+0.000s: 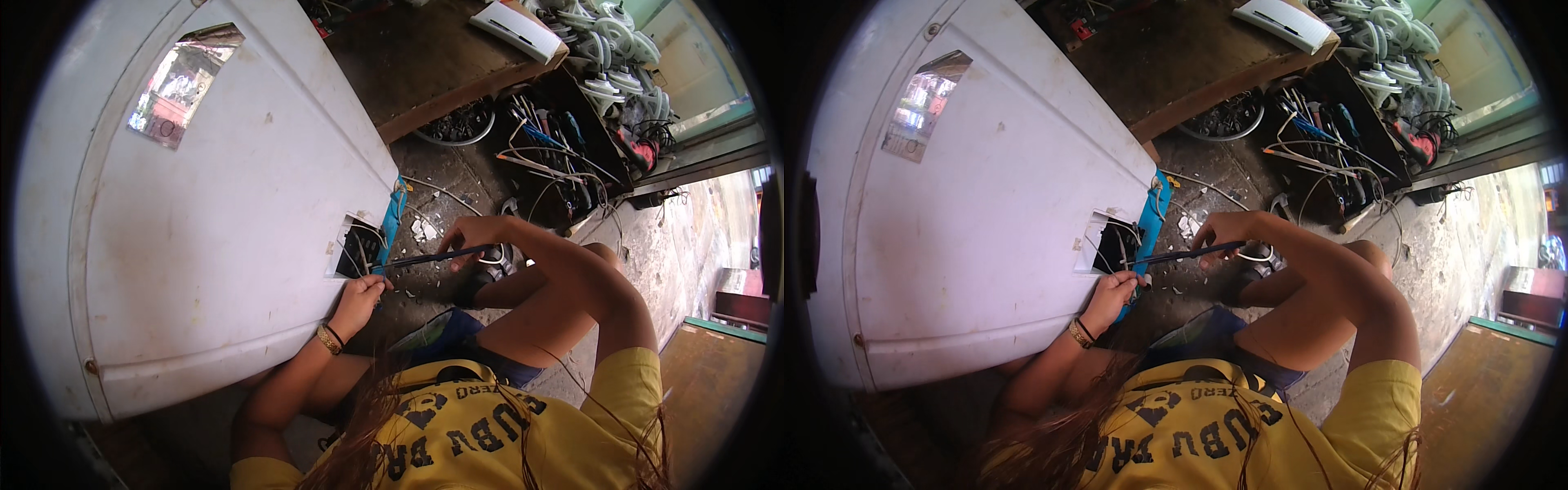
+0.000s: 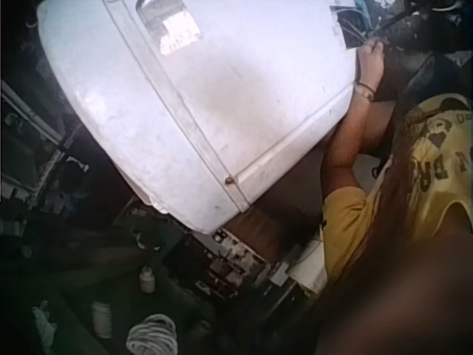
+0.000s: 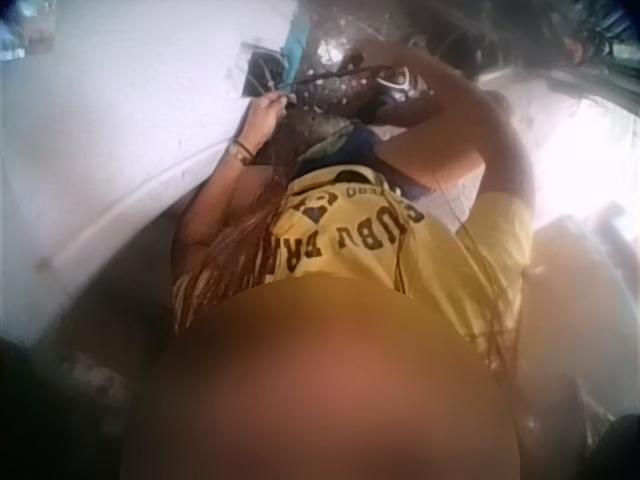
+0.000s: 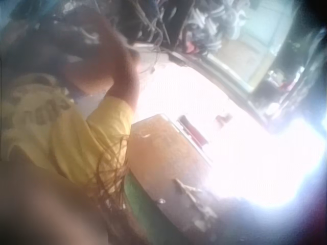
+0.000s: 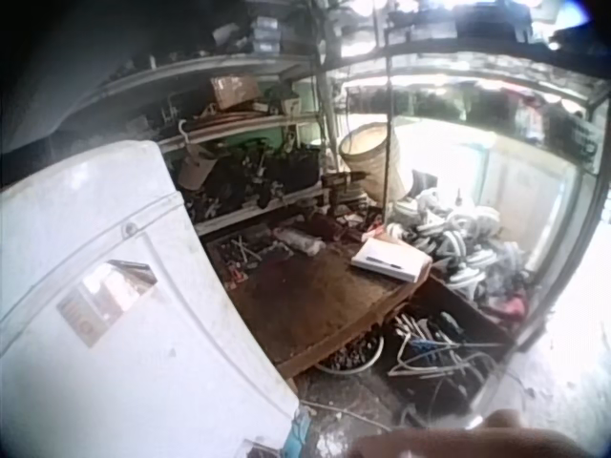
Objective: The person repositions a top-loading washing machine, removes the control panel cover, and uses pliers to strip and cut wires. They then use a multimeter to test the electrical connections inside the machine.
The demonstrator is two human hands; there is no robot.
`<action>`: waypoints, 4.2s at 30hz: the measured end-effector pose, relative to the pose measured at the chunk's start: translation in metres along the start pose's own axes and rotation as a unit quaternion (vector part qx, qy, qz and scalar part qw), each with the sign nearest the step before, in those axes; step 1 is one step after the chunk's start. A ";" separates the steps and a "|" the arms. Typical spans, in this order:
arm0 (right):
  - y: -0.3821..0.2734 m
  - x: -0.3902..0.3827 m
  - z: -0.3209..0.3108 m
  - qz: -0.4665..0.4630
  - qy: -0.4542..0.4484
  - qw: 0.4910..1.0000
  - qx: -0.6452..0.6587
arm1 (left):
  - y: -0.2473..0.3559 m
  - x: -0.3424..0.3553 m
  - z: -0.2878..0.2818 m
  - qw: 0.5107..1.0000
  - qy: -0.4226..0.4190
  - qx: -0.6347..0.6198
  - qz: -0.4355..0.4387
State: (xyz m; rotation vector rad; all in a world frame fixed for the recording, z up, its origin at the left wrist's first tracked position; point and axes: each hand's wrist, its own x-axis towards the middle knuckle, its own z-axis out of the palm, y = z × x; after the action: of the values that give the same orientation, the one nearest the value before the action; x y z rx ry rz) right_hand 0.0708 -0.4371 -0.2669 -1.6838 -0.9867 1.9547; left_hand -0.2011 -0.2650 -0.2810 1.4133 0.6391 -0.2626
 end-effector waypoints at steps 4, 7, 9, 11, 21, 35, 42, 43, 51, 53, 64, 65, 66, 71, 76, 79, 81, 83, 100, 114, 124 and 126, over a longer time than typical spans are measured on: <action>-0.007 0.006 -0.009 0.011 -0.015 1.000 -0.012 | 0.003 -0.002 0.000 1.000 -0.008 0.028 -0.002; -0.015 0.009 -0.016 0.014 -0.025 0.998 -0.048 | 0.000 0.000 -0.002 0.999 -0.001 0.052 -0.001; -0.020 0.011 -0.022 0.035 -0.035 0.997 -0.059 | 0.001 0.000 -0.002 0.999 -0.005 0.050 -0.003; -0.024 0.015 -0.024 0.036 -0.046 0.995 -0.077 | 0.003 -0.001 -0.001 0.999 -0.007 0.045 -0.003; -0.036 0.022 -0.025 0.012 -0.046 0.991 -0.128 | -0.001 -0.003 -0.001 0.999 -0.006 0.052 -0.007; 0.018 -0.043 0.049 -0.157 0.165 0.909 0.350 | 0.070 0.007 0.013 0.857 -0.107 -0.496 -0.086; 0.019 0.012 0.098 -0.301 0.240 0.895 0.224 | 0.126 0.040 0.015 0.798 -0.021 -0.599 -0.063; 0.019 0.015 0.099 -0.281 0.216 0.904 0.238 | 0.130 0.041 0.016 0.810 -0.016 -0.584 -0.050; 0.002 -0.020 0.090 -0.237 0.157 0.662 0.694 | 0.090 0.028 0.026 0.874 -0.043 -0.483 0.003; -0.002 -0.029 0.092 -0.242 0.176 0.668 0.682 | 0.081 0.009 0.039 0.916 0.010 -0.401 0.001; -0.024 -0.065 0.098 -0.271 0.211 0.720 0.603 | 0.050 -0.013 0.070 0.985 -0.125 -0.014 0.121; -0.028 -0.069 0.097 -0.269 0.217 0.722 0.599 | 0.049 -0.013 0.069 0.984 -0.134 -0.001 0.115; -0.030 -0.072 0.096 -0.268 0.224 0.723 0.596 | 0.050 -0.014 0.068 0.979 -0.145 0.045 0.137; -0.003 -0.066 0.091 -0.313 0.372 0.755 0.439 | 0.057 -0.028 0.067 0.952 -0.171 0.203 0.151; 0.007 -0.074 0.085 -0.289 0.362 0.780 0.422 | 0.038 -0.034 0.067 0.944 -0.146 0.254 0.155; 0.011 -0.072 0.088 -0.203 0.357 0.834 0.368 | 0.032 -0.031 0.077 0.930 -0.139 0.273 0.201; 0.037 -0.049 0.092 -0.151 0.359 0.861 0.327 | 0.031 -0.028 0.083 0.886 -0.163 0.332 0.281; 0.041 -0.034 0.099 -0.163 0.312 0.850 0.391 | 0.025 -0.031 0.090 0.880 -0.221 0.356 0.224; 0.027 -0.053 0.119 -0.229 0.305 0.820 0.427 | 0.031 0.011 0.070 0.921 -0.056 -0.385 -0.017; 0.040 -0.056 0.094 -0.257 0.378 0.666 0.590 | 0.083 -0.023 0.034 0.858 -0.103 -0.497 0.079; 0.017 -0.059 0.087 -0.261 0.227 0.661 0.666 | 0.011 -0.040 0.079 0.919 0.338 0.066 0.191; 0.008 -0.068 0.089 -0.251 0.239 0.687 0.639 | 0.047 -0.046 0.087 0.809 0.379 0.319 0.316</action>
State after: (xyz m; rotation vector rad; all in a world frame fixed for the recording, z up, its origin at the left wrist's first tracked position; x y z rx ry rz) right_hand 0.0006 -0.5121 -0.2212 -0.7992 0.2113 1.1085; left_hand -0.1907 -0.3500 -0.2139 2.3268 0.6966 0.7355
